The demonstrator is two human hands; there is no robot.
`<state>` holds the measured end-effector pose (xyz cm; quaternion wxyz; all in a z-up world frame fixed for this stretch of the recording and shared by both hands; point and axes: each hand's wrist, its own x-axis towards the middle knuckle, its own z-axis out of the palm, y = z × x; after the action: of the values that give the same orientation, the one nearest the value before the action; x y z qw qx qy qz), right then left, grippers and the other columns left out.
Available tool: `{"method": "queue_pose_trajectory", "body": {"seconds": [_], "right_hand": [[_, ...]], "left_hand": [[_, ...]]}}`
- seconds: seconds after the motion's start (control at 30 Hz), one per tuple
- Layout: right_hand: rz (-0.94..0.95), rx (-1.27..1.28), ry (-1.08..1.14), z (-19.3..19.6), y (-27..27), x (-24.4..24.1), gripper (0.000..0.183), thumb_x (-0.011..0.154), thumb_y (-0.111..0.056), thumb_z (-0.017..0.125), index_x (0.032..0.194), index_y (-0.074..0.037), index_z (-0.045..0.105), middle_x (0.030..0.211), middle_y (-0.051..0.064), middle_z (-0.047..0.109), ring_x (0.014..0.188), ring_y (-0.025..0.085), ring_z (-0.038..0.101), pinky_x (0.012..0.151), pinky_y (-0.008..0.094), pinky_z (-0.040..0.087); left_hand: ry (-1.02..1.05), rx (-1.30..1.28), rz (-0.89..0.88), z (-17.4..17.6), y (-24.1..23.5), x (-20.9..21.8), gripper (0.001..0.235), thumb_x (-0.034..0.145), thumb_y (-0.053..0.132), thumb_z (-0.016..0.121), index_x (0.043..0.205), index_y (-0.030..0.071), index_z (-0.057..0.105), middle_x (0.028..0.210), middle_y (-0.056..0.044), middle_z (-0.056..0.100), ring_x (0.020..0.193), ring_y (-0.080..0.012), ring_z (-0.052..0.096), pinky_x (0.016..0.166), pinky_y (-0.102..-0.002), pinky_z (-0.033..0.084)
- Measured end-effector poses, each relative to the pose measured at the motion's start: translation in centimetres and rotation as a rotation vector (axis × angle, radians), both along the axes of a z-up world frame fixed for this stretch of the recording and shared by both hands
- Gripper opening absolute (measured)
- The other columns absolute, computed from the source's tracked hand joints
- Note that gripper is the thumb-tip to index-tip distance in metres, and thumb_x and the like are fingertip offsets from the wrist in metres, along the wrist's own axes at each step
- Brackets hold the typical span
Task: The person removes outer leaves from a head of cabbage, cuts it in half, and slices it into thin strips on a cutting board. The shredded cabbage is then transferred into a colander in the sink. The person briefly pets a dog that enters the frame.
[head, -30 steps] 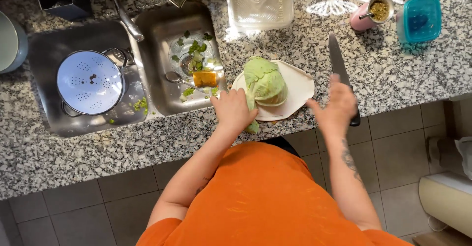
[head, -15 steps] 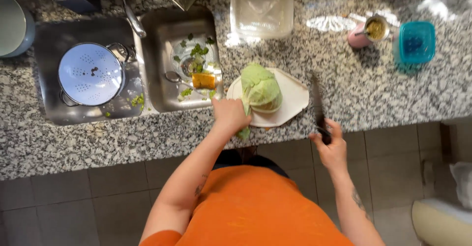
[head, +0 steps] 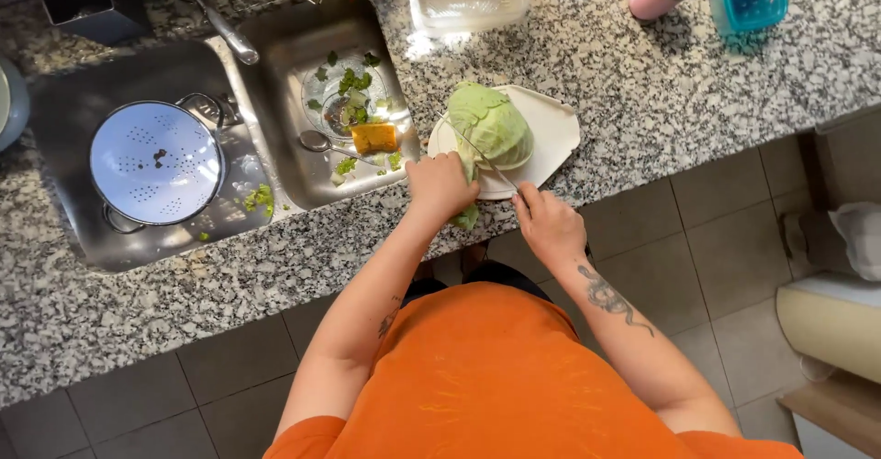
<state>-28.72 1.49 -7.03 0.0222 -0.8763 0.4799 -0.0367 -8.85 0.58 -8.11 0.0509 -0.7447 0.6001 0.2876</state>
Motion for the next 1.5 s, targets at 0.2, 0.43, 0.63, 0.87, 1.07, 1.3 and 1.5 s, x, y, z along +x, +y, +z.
{"method": "queue_pose_trajectory", "body": {"seconds": [0.2,0.43,0.63,0.87,1.07,1.3,1.5], "right_hand": [[0.099,-0.164,0.188,-1.4,0.1,0.9,0.010,0.094,-0.028,0.051,0.096,-0.018,0.051,0.057,0.000,0.047,0.044,0.020,0.059,0.037,0.031,0.050],[0.110,-0.002,0.238,-4.0,-0.5,1.3,0.010,0.095,-0.022,0.048,0.093,-0.012,0.048,0.055,0.005,0.046,0.037,0.024,0.055,0.025,0.035,0.044],[0.148,0.148,0.327,-2.9,-2.7,3.6,0.014,0.093,-0.022,0.047,0.088,-0.008,0.046,0.051,0.006,0.047,0.035,0.023,0.055,0.026,0.037,0.044],[0.190,0.044,0.205,-6.8,-3.6,4.3,0.015,0.092,-0.021,0.048,0.092,-0.006,0.047,0.056,0.009,0.050,0.043,0.031,0.060,0.035,0.043,0.049],[0.163,0.093,0.180,-6.2,-3.3,4.3,0.018,0.094,-0.021,0.045,0.096,-0.003,0.048,0.060,0.010,0.052,0.047,0.033,0.062,0.039,0.045,0.052],[-0.032,0.683,0.326,0.7,-3.5,7.3,0.075,0.073,0.013,0.054,0.140,0.001,0.023,0.100,0.023,0.059,0.086,0.043,0.065,0.071,0.052,0.054],[-0.304,0.744,-0.076,-4.3,-3.3,4.9,0.026,0.095,-0.032,0.039,0.101,-0.014,0.057,0.089,0.010,0.062,0.066,0.036,0.054,0.050,0.041,0.034]], "left_hand": [[0.031,-0.029,-0.056,0.0,0.1,0.5,0.045,0.080,0.042,0.049,0.101,0.004,0.060,0.089,-0.013,0.066,0.087,-0.0337,0.064,0.081,-0.053,0.037],[0.058,-0.048,-0.054,-0.8,0.4,0.4,0.030,0.078,0.027,0.043,0.093,0.005,0.057,0.080,-0.012,0.065,0.077,-0.0347,0.065,0.077,-0.051,0.036],[0.079,-0.079,-0.021,-1.7,0.2,0.1,0.027,0.077,0.017,0.040,0.091,0.004,0.058,0.076,-0.013,0.064,0.075,-0.0349,0.064,0.082,-0.053,0.034],[0.047,-0.062,-0.032,-1.1,-0.3,-0.3,0.022,0.079,0.015,0.043,0.088,0.004,0.059,0.068,-0.012,0.062,0.069,-0.0320,0.063,0.083,-0.053,0.034],[-0.004,-0.110,0.006,-2.4,0.0,-1.0,0.023,0.080,0.028,0.048,0.078,0.008,0.057,0.060,-0.007,0.056,0.059,-0.0284,0.059,0.078,-0.050,0.036],[0.287,-0.566,0.330,7.4,-2.1,2.1,0.062,0.077,0.034,0.061,0.120,-0.008,0.046,0.123,-0.030,0.046,0.116,-0.0467,0.044,0.097,-0.059,0.032],[0.311,-0.798,0.403,-3.4,-9.8,3.8,0.044,0.097,0.042,0.037,0.130,0.013,0.043,0.138,-0.009,0.039,0.132,-0.0270,0.036,0.113,-0.048,0.020]]}}
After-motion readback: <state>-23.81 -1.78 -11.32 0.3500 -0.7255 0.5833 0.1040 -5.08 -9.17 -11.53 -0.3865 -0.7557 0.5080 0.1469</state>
